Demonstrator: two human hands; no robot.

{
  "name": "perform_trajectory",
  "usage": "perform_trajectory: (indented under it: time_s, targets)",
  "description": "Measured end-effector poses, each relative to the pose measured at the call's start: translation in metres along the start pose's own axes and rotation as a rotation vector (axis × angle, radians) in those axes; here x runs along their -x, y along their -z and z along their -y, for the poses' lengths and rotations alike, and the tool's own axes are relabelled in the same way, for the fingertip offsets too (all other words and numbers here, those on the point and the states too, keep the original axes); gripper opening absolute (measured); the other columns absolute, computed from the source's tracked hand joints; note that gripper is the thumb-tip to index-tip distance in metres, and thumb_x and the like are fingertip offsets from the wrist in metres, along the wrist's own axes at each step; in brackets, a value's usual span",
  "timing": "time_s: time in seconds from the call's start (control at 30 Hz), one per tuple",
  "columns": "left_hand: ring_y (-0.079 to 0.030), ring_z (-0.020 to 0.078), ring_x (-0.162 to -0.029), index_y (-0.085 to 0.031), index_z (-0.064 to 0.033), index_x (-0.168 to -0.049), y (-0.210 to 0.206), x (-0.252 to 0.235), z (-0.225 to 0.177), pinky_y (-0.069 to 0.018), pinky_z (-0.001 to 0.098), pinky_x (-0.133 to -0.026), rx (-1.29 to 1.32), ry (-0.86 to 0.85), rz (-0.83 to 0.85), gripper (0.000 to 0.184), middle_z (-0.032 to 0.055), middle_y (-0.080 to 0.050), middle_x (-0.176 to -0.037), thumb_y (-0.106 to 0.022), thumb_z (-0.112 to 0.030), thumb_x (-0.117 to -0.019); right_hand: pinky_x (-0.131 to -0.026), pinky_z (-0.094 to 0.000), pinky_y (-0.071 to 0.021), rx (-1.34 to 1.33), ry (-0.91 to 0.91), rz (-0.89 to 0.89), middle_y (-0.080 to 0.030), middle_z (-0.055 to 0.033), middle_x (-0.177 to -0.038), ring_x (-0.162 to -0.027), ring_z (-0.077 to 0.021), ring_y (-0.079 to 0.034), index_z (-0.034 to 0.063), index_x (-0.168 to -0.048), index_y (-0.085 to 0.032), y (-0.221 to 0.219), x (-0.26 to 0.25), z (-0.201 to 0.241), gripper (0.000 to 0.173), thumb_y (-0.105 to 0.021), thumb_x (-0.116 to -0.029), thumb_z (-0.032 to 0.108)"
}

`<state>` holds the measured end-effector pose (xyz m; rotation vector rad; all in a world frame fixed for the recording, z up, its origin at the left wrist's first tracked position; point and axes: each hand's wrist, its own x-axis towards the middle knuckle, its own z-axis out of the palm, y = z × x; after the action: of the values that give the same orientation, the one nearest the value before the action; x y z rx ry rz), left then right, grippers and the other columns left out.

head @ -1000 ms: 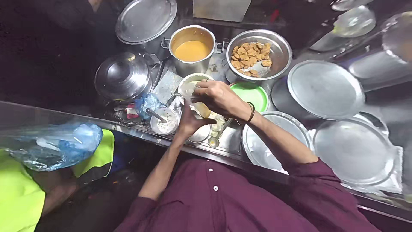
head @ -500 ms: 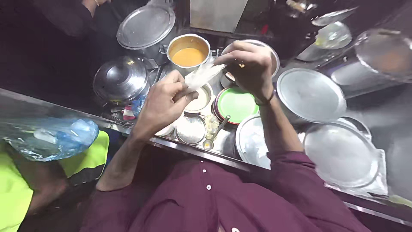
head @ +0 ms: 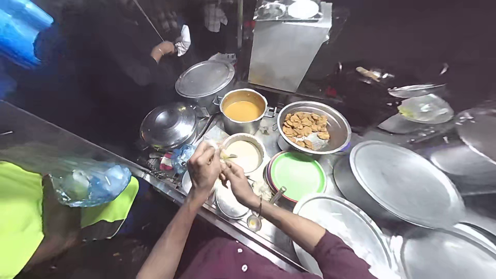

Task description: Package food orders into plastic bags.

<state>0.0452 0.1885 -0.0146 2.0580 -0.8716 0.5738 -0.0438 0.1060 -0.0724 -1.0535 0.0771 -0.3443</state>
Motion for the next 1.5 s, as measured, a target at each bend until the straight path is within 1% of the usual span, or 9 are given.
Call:
perform_trajectory:
  time_s: [0.23,0.33,0.43,0.53,0.63,0.83,0.97,1.27,1.5]
  targets:
    - [-0.064,0.0090,-0.073,-0.075,-0.0059,-0.077,0.014,0.031,0.035,-0.0572,0.0254,-0.066,0.522,0.018,0.240,0.017,0.0028,-0.067,-0.083,-0.081,-0.018,-0.0884,-0.044,-0.0181,-0.0346,0.124,-0.330,0.222,-0.052,0.0048,-0.062,-0.048,-0.0013,-0.042,0.0070,-0.085,-0.062,0.041,-0.017,0.065,0.030,-0.047,-0.1073,0.020]
    - [-0.060,0.0094,-0.072,-0.071,-0.0060,-0.076,0.018,0.033,0.027,-0.0531,0.0259,-0.065,0.451,-0.020,0.305,0.023,0.0025,-0.063,-0.081,-0.079,-0.021,-0.0907,-0.050,-0.0221,-0.0402,0.597,-0.172,0.318,-0.056,0.0052,-0.065,-0.053,-0.0028,-0.048,0.0098,-0.083,-0.067,0.059,-0.023,0.081,0.028,-0.062,-0.1026,0.030]
    - [-0.064,0.0116,-0.083,-0.072,-0.0054,-0.095,0.016,0.032,0.021,-0.0586,0.0286,-0.074,0.427,-0.047,0.504,0.023,0.0062,-0.064,-0.097,-0.068,-0.027,-0.0998,-0.089,-0.0345,-0.0576,0.688,0.276,0.331,-0.066,-0.0072,-0.118,-0.107,-0.0158,-0.064,0.0045,-0.117,-0.068,0.064,-0.030,0.079,0.032,-0.073,-0.0959,0.028]
    - [-0.064,0.0157,-0.092,-0.069,-0.0040,-0.103,0.016,0.027,0.020,-0.0583,0.0333,-0.081,0.426,-0.114,0.655,0.025,0.0104,-0.063,-0.104,-0.057,-0.026,-0.1036,-0.114,-0.0429,-0.0473,0.451,0.237,0.613,-0.044,-0.0181,-0.158,-0.143,-0.0282,-0.047,-0.0037,-0.149,-0.047,0.061,-0.043,0.080,0.060,-0.068,-0.0979,0.020]
    - [-0.068,0.0155,-0.102,-0.072,-0.0042,-0.102,0.025,0.020,0.020,-0.0597,0.0339,-0.090,0.526,-0.098,0.716,0.023,0.0131,-0.069,-0.117,-0.064,-0.026,-0.1012,-0.101,-0.0372,-0.0566,0.343,0.177,0.620,-0.061,-0.0171,-0.140,-0.125,-0.0242,-0.061,-0.0047,-0.124,-0.068,0.057,-0.047,0.074,0.034,-0.074,-0.0932,0.011]
    - [-0.068,0.0126,-0.088,-0.070,-0.0041,-0.098,0.035,0.022,0.021,-0.0635,0.0284,-0.069,0.650,0.063,0.724,0.019,0.0099,-0.063,-0.108,-0.070,-0.023,-0.0976,-0.083,-0.0299,-0.0607,0.665,0.304,0.402,-0.067,-0.0137,-0.119,-0.099,-0.0156,-0.068,-0.0010,-0.097,-0.070,0.038,-0.031,0.078,0.016,-0.076,-0.0931,0.013]
    - [-0.063,0.0101,-0.085,-0.071,-0.0077,-0.098,0.036,0.024,0.017,-0.0582,0.0267,-0.072,0.512,0.078,0.596,0.019,0.0047,-0.062,-0.101,-0.068,-0.027,-0.0958,-0.082,-0.0338,-0.0627,0.683,0.419,0.243,-0.072,-0.0111,-0.099,-0.088,-0.0164,-0.071,-0.0040,-0.098,-0.070,0.032,-0.018,0.065,0.011,-0.068,-0.0976,0.007]
    - [-0.069,0.0211,-0.088,-0.070,-0.0027,-0.104,0.008,0.066,-0.013,-0.0612,0.0318,-0.071,0.088,-0.005,0.020,0.017,0.0149,-0.065,-0.107,-0.071,-0.017,-0.0950,-0.076,-0.0300,-0.0621,0.948,0.486,-0.022,-0.070,-0.0087,-0.094,-0.081,-0.0122,-0.070,-0.0030,-0.103,-0.062,0.006,0.032,0.058,0.010,-0.063,-0.1009,0.007]
    - [-0.066,0.0177,-0.081,-0.069,-0.0037,-0.098,0.002,0.082,-0.006,-0.0586,0.0315,-0.064,0.230,0.085,0.108,0.022,0.0101,-0.064,-0.099,-0.059,-0.022,-0.1010,-0.071,-0.0247,-0.0586,1.241,0.658,-0.019,-0.070,-0.0130,-0.093,-0.084,-0.0157,-0.069,0.0033,-0.089,-0.070,-0.003,0.067,0.045,0.014,-0.073,-0.0959,0.015]
